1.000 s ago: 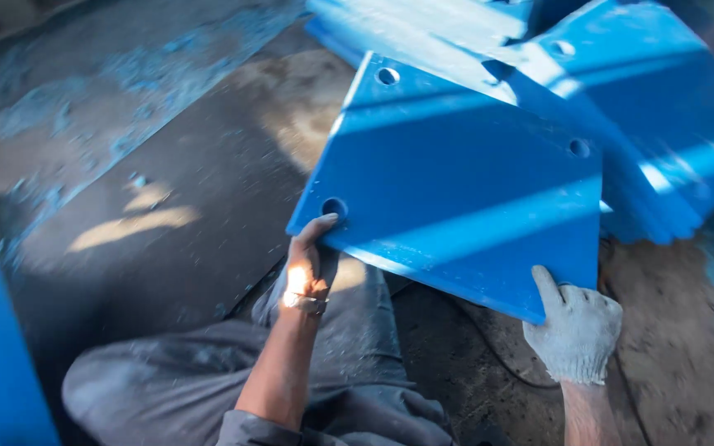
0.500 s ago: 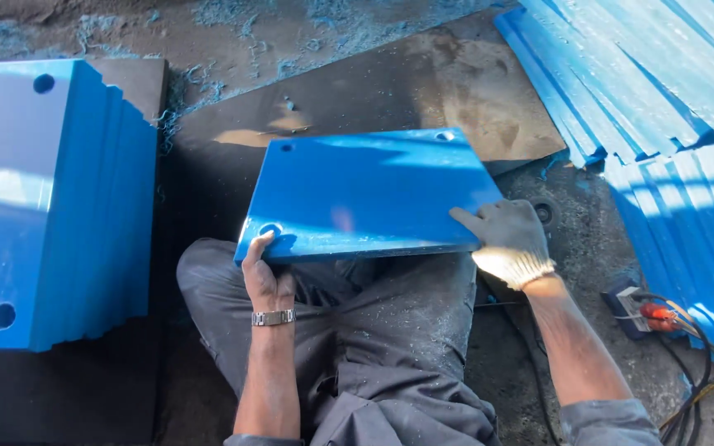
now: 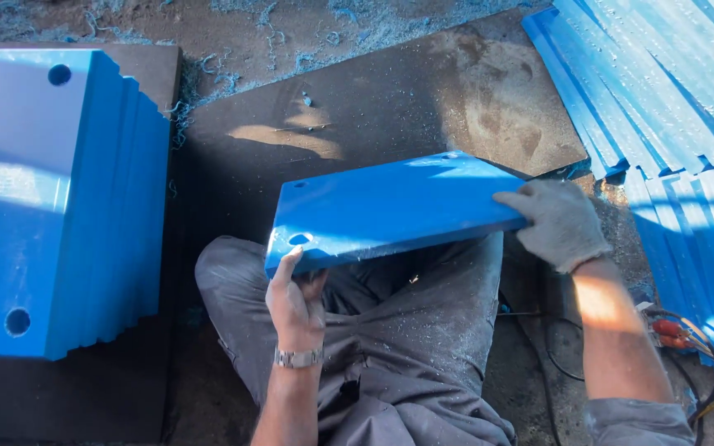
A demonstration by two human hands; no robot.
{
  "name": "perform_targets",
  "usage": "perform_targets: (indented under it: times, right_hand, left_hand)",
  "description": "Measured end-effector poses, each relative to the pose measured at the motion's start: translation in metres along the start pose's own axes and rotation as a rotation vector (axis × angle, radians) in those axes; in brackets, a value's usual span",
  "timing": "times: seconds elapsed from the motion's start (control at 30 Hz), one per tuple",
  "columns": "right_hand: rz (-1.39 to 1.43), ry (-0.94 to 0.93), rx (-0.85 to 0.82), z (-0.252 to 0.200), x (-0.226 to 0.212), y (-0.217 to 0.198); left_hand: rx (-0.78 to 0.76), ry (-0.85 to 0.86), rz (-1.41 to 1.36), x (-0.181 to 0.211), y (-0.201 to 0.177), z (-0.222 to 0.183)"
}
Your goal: Grinding the edges of blue plastic square plates using an angle grinder.
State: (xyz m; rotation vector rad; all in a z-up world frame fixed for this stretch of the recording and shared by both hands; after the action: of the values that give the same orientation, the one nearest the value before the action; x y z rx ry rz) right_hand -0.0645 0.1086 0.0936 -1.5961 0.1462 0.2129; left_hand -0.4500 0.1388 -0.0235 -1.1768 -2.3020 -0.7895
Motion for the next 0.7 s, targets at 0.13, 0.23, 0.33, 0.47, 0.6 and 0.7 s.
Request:
perform_targets:
  times: [0.13, 0.23, 0.33, 0.47, 0.6, 0.7]
  right_hand:
    - [-0.012, -0.001, 0.143, 0.028, 0.009, -0.016]
    - [-0.027, 0.034, 0.193, 0.053, 0.004, -0.028]
    - [-0.032, 0.073, 0.196, 0.063, 0.008, -0.028]
    - [-0.041, 0.090, 0.183, 0.062, 0.019, -0.019]
    - [-0.022, 0.139, 0.184, 0.056, 0.014, -0.017]
    - [0.012, 0.146, 0.295, 0.035, 0.005, -0.009]
  left_hand:
    - [-0.226, 0.154, -0.030, 0.013, 0.033, -0.033]
    - [-0.363, 0.299, 0.063, 0.022, 0.068, -0.063]
    - [-0.467, 0.810, 0.568, 0.039, 0.100, -0.088]
    - [-0.279, 1.728, 1.089, 0.068, 0.148, -0.119]
    - [-0.320, 1.833, 1.307, 0.061, 0.199, -0.094]
    - [-0.364, 1.841, 1.526, 0.035, 0.223, -0.073]
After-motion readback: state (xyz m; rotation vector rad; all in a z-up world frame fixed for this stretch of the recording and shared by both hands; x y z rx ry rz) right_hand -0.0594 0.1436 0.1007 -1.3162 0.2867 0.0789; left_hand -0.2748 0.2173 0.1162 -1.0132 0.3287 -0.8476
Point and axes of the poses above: each hand's wrist, its own z-axis towards the middle knuckle, its own y-axis out of the palm, x = y × z, the point moved 7 cm from there along z, towards the middle knuckle, and after that the axes turned 13 degrees about z, right-handed, at the moved point
